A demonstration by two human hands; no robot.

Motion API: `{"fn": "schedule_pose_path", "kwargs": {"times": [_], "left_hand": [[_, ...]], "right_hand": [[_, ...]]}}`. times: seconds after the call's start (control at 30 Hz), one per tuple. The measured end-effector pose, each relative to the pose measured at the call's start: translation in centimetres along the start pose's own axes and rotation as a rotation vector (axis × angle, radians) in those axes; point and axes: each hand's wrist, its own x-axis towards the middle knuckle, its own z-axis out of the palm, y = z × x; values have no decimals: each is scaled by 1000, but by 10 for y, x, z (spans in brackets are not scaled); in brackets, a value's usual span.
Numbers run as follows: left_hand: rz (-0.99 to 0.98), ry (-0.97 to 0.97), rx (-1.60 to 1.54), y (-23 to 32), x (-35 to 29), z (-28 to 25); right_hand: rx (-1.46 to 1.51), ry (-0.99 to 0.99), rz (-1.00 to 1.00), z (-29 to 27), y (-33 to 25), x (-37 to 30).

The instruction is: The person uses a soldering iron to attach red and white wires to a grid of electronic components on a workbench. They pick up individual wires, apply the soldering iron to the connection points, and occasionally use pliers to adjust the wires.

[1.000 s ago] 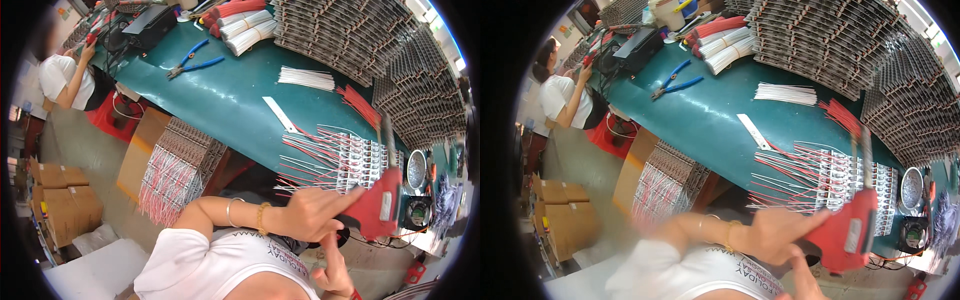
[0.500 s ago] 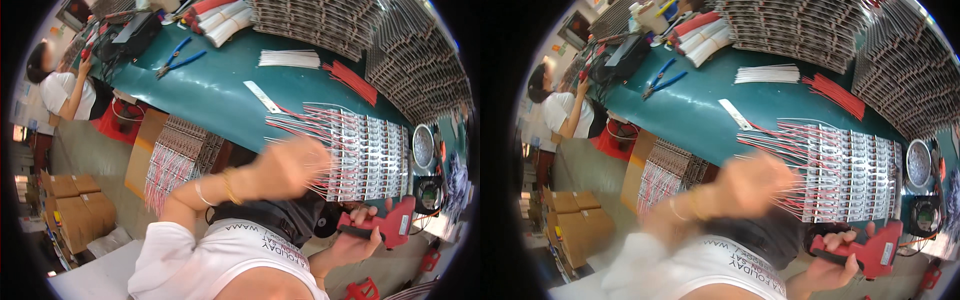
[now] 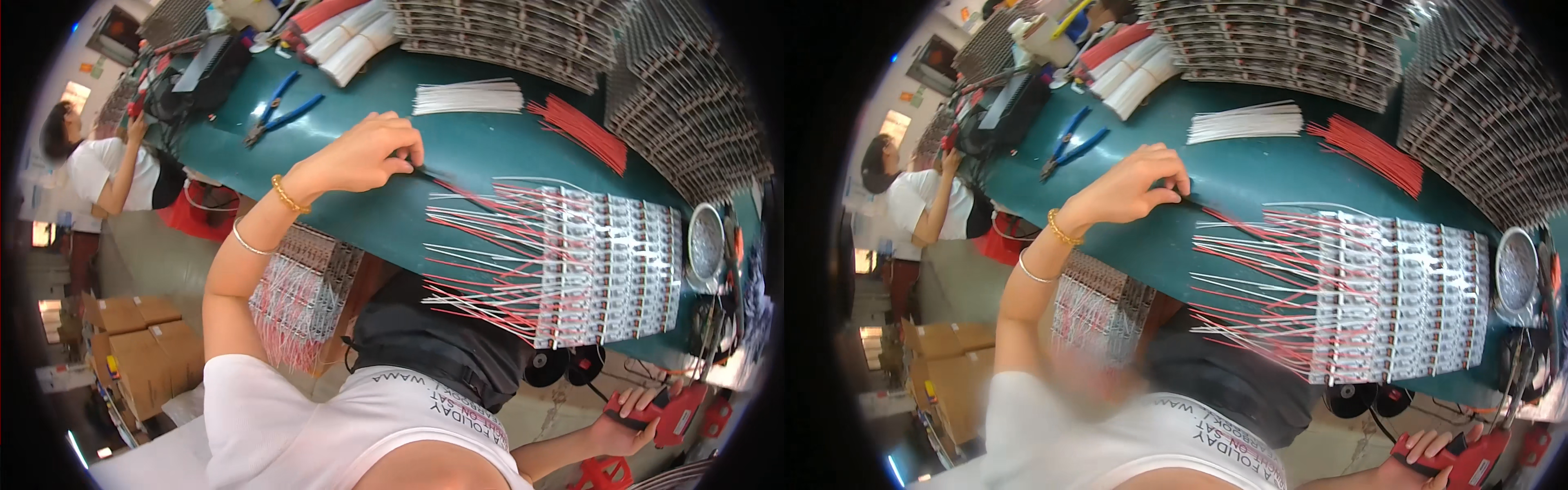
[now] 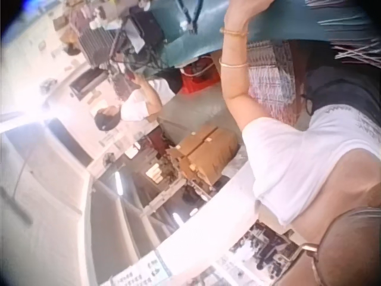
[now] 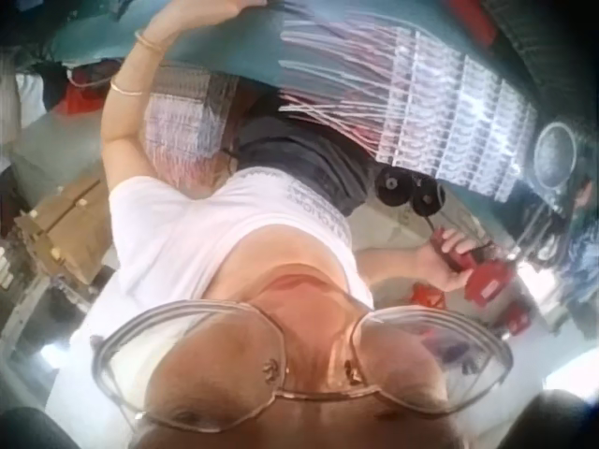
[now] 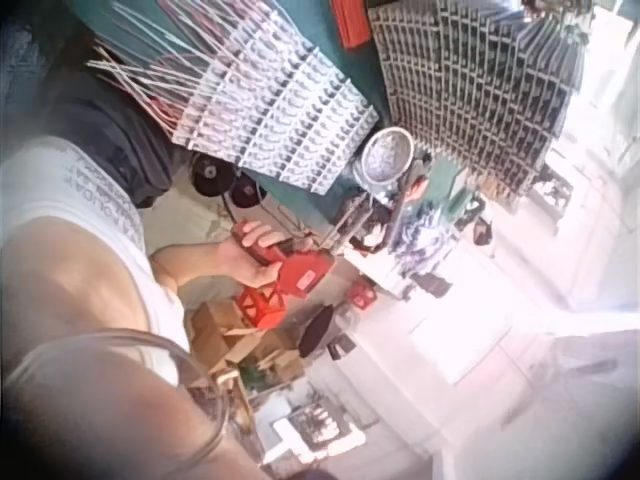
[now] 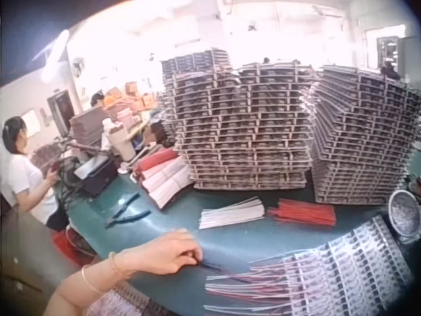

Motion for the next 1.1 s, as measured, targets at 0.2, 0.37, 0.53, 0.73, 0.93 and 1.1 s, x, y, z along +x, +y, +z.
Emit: {"fn": "schedule_pose_path", "kwargs": {"times": [0.2, 0.37, 0.53, 0.73, 0.93, 1.1], "left_hand": [[-411, 540, -105, -101, -68, -84], [-666, 821, 67, -222, -89, -120], [-425, 1024, 553, -165, -37, -70], [383, 597, 526, 15, 50, 12], [438, 343, 94, 73, 112, 59], [415, 257, -11, 85, 132, 76]], "right_hand": [[117, 5, 117, -4, 13, 0], [131, 164, 131, 0, 18, 6], [175, -65, 219, -17, 27, 10], [119, -23, 190, -2, 34, 15], [109, -2, 173, 17, 51, 15], [-40, 54, 162, 21, 63, 19]]}}
